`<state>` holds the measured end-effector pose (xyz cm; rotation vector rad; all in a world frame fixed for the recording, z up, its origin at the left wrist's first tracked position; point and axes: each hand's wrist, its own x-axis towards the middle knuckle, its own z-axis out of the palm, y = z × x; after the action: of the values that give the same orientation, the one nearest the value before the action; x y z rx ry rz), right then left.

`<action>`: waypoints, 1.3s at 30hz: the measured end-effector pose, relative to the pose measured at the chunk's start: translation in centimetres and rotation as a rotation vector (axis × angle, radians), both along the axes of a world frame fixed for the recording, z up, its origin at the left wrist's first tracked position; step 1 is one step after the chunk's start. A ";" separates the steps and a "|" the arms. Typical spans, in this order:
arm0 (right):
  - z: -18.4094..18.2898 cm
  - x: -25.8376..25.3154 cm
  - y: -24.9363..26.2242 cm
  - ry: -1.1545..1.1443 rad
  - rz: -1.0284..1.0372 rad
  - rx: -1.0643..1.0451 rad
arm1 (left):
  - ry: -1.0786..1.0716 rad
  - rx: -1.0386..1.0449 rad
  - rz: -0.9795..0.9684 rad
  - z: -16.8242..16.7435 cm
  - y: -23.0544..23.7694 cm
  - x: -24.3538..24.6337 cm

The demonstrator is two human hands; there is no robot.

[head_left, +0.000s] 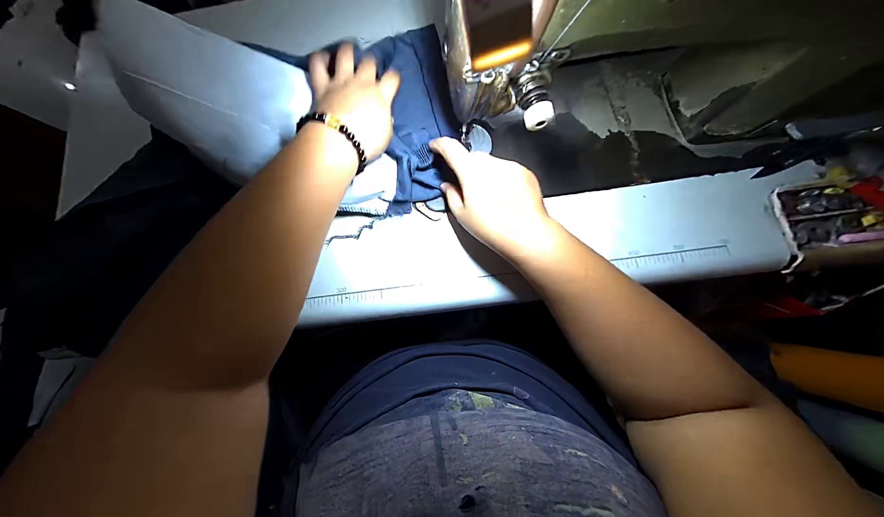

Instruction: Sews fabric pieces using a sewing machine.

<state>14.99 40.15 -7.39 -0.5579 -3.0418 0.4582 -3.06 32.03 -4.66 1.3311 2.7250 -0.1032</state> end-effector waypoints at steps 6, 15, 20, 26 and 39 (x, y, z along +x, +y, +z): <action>-1.3 2.9 5.1 0.247 0.019 -0.015 | -0.176 -0.643 -0.394 4.1 -6.1 10.7; -2.4 3.9 5.9 0.200 0.006 -0.148 | -0.109 0.246 -0.322 -3.1 -2.4 6.5; -1.9 3.1 7.9 0.145 0.139 -0.026 | -0.220 0.139 -0.111 -6.1 -1.8 8.9; -0.7 1.2 9.0 -0.008 0.109 -0.072 | -0.235 0.095 -0.076 -5.5 -0.9 8.5; -2.0 0.6 9.5 0.121 -0.045 -0.226 | -0.183 0.072 -0.048 -5.5 0.3 7.3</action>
<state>15.57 49.64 -9.43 -0.5804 -2.8747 0.8094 4.24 32.30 -10.12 1.3525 2.5677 0.1088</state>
